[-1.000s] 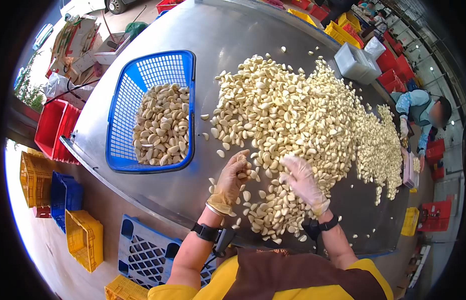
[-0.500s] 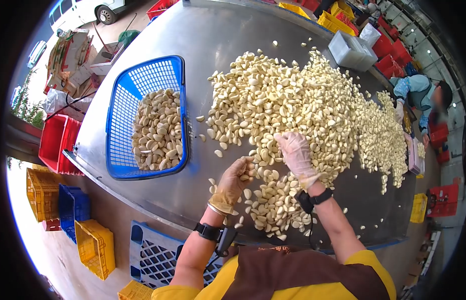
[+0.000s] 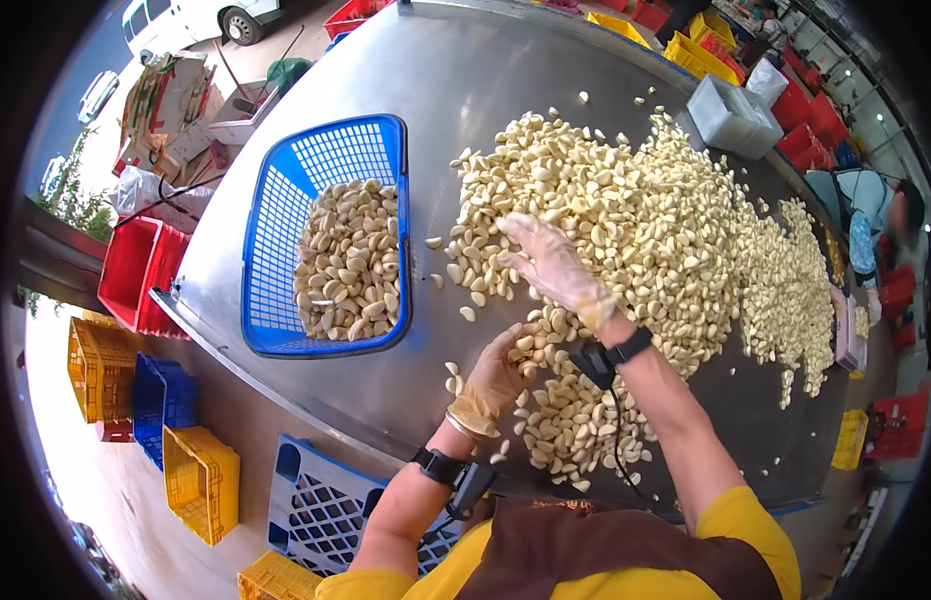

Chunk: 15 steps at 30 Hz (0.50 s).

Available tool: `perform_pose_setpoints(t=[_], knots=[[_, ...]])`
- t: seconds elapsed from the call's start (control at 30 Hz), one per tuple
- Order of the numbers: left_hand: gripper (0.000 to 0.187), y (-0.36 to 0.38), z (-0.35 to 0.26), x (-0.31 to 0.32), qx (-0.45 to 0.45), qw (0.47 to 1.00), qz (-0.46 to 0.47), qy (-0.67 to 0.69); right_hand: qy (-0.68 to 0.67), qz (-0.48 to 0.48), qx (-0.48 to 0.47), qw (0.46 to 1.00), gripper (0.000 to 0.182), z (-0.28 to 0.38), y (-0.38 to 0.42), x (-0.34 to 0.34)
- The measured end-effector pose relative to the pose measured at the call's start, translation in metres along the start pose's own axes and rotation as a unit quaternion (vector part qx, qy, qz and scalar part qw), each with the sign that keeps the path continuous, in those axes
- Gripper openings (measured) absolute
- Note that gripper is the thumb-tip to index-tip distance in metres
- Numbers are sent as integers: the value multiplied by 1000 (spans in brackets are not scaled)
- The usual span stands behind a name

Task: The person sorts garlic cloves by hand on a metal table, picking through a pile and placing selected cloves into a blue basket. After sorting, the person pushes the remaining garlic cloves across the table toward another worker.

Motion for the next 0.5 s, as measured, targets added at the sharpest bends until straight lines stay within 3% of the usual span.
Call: perform_pose_setpoints(t=[0.1,0.17,0.2,0.3,0.5], knots=[[29,6,-16,7,36,997,48,56,112,42,-38,992,67,1,-65,30],[29,7,-33,-2,134,981,46,130,200,154,42,967,78,-8,-72,61],[29,7,-39,-11,160,974,31,158,246,152,23,957,83,-6,-66,73],[28,13,-55,-24,226,956,19,187,209,249,2,946,86,19,-12,69],[28,16,-55,-31,259,948,-84,167,186,282,36,940,85,44,153,48]])
Point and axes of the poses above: each hand's wrist, its own y-axis away from the middle knuckle, its own x-axis out of the palm, z = x × y, the point moved 8 cm from there along -y, towards the middle knuckle
